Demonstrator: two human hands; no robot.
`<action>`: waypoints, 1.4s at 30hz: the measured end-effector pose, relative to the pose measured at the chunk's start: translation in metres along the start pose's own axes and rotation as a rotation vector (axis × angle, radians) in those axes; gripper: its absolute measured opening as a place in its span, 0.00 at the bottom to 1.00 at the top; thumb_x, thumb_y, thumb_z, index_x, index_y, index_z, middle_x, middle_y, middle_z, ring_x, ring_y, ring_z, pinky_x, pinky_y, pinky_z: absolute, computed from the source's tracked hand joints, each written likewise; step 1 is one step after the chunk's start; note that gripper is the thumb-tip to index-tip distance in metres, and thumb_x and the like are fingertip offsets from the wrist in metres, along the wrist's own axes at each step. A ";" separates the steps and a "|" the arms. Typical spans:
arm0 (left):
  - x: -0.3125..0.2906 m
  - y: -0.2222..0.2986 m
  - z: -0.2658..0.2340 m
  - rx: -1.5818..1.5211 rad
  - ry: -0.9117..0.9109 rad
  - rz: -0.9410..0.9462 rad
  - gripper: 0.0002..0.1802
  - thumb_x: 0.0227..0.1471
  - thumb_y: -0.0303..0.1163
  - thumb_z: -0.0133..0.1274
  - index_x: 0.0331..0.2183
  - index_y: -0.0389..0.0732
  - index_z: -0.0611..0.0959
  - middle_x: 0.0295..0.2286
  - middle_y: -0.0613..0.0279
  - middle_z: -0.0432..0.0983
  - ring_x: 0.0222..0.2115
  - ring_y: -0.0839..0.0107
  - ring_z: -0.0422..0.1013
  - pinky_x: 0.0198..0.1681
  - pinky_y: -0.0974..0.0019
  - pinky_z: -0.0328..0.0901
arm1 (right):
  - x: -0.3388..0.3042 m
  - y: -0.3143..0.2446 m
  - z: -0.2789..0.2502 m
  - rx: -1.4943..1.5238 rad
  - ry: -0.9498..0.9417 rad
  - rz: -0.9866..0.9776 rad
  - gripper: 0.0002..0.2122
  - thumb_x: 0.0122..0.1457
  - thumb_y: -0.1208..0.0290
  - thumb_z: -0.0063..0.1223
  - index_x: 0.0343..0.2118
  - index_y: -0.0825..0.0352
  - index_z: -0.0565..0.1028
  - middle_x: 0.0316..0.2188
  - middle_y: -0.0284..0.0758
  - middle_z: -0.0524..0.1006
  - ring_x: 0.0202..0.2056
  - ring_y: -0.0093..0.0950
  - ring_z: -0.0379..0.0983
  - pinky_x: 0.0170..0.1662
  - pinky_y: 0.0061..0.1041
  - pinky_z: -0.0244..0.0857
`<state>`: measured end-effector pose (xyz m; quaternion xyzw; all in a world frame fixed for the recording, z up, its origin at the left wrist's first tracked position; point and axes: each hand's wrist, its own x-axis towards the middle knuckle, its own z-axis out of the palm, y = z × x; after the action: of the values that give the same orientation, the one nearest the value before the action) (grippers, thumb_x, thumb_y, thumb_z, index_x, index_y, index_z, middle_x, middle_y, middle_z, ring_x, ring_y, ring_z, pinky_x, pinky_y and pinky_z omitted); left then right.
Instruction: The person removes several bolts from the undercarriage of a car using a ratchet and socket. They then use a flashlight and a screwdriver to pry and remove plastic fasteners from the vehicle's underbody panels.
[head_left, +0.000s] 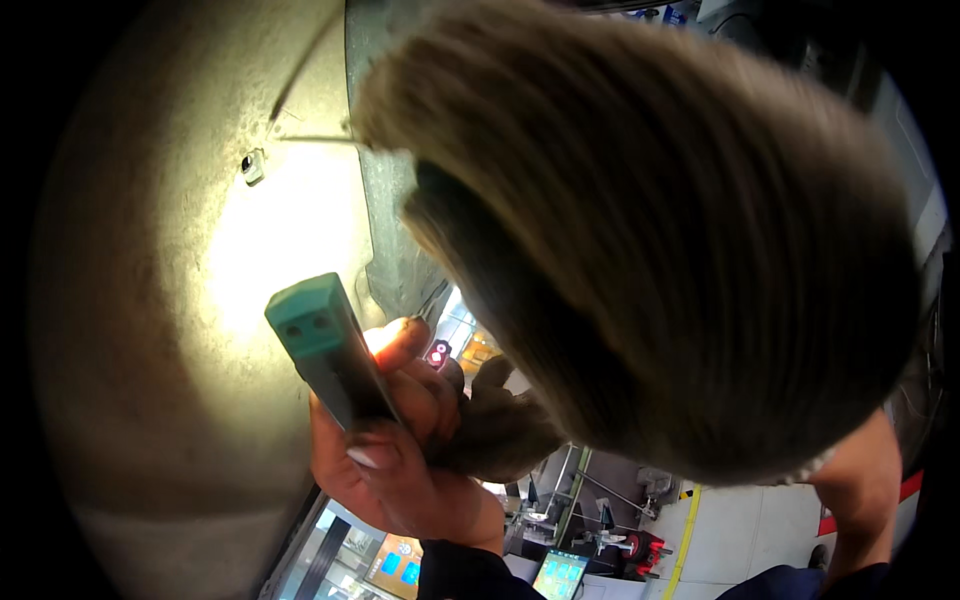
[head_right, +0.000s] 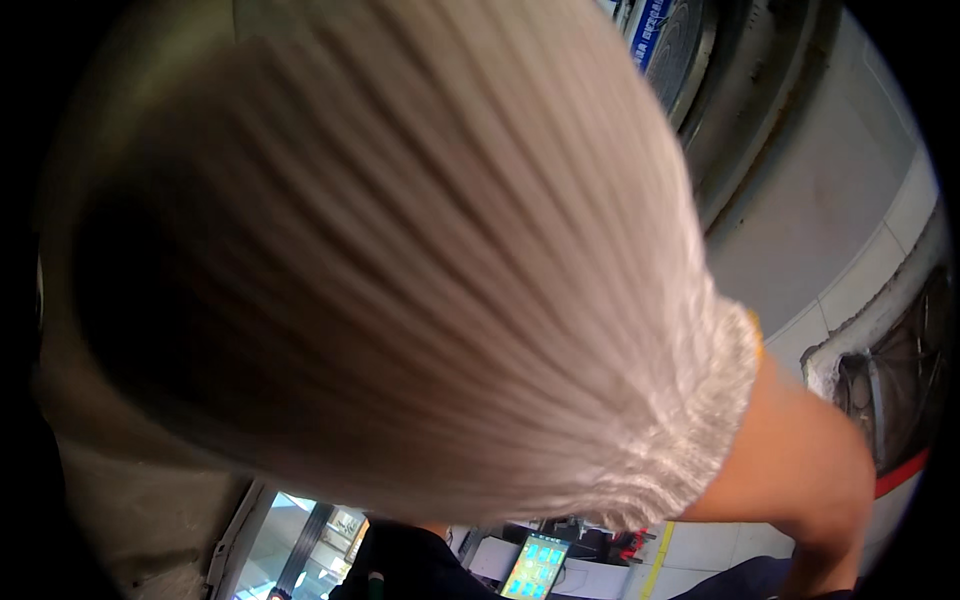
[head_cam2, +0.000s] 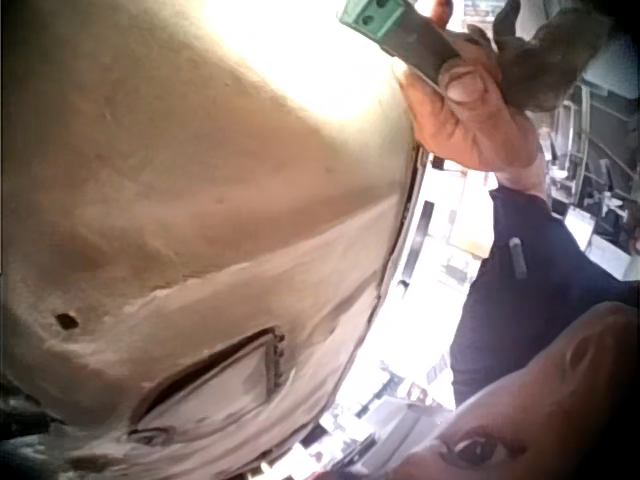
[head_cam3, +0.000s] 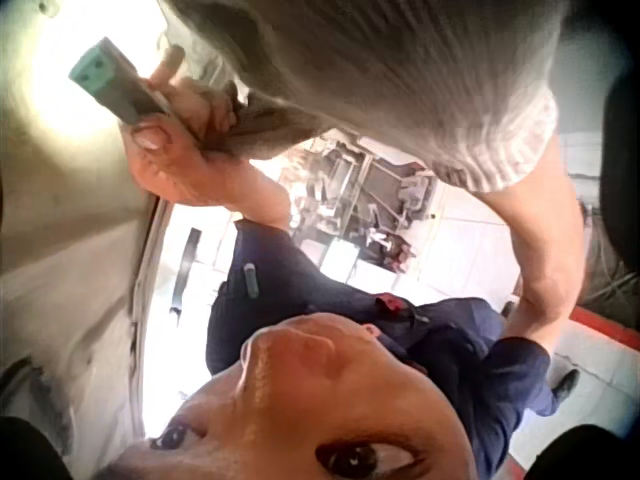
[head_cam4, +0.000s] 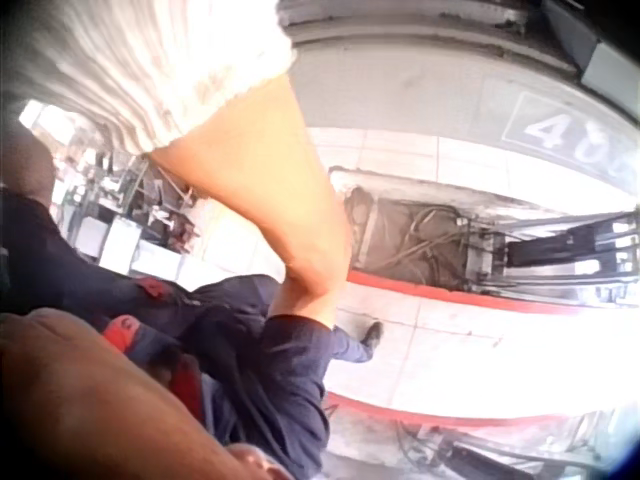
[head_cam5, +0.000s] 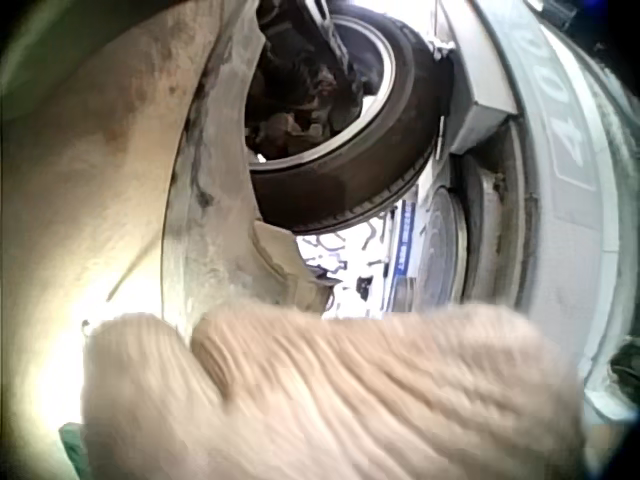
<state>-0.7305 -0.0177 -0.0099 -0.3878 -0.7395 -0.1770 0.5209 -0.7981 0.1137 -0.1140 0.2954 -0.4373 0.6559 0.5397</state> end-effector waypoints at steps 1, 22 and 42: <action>0.006 0.008 0.007 -0.072 0.009 0.040 0.48 0.52 0.69 0.52 0.41 0.23 0.78 0.15 0.67 0.63 0.15 0.81 0.57 0.18 0.74 0.52 | 0.005 -0.010 -0.012 -0.054 0.038 -0.042 0.19 0.51 0.74 0.62 0.49 0.66 0.77 0.30 0.36 0.80 0.27 0.28 0.78 0.30 0.25 0.71; -0.016 -0.032 0.006 -0.011 0.133 -0.006 0.50 0.53 0.73 0.46 0.40 0.25 0.78 0.20 0.65 0.68 0.22 0.75 0.66 0.30 0.67 0.65 | 0.044 0.054 0.038 -0.201 0.152 -0.273 0.17 0.53 0.72 0.61 0.47 0.64 0.76 0.30 0.35 0.79 0.26 0.26 0.77 0.28 0.25 0.71; -0.005 -0.099 -0.013 -0.576 -0.160 0.153 0.37 0.58 0.57 0.55 0.47 0.27 0.75 0.21 0.64 0.68 0.19 0.79 0.63 0.56 0.50 0.62 | 0.078 0.057 0.037 -0.407 0.193 -0.465 0.14 0.55 0.70 0.60 0.45 0.64 0.75 0.29 0.34 0.79 0.26 0.25 0.77 0.26 0.25 0.71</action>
<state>-0.7960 -0.0914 0.0044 -0.5868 -0.6661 -0.3084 0.3417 -0.8750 0.1139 -0.0455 0.2100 -0.4271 0.4391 0.7620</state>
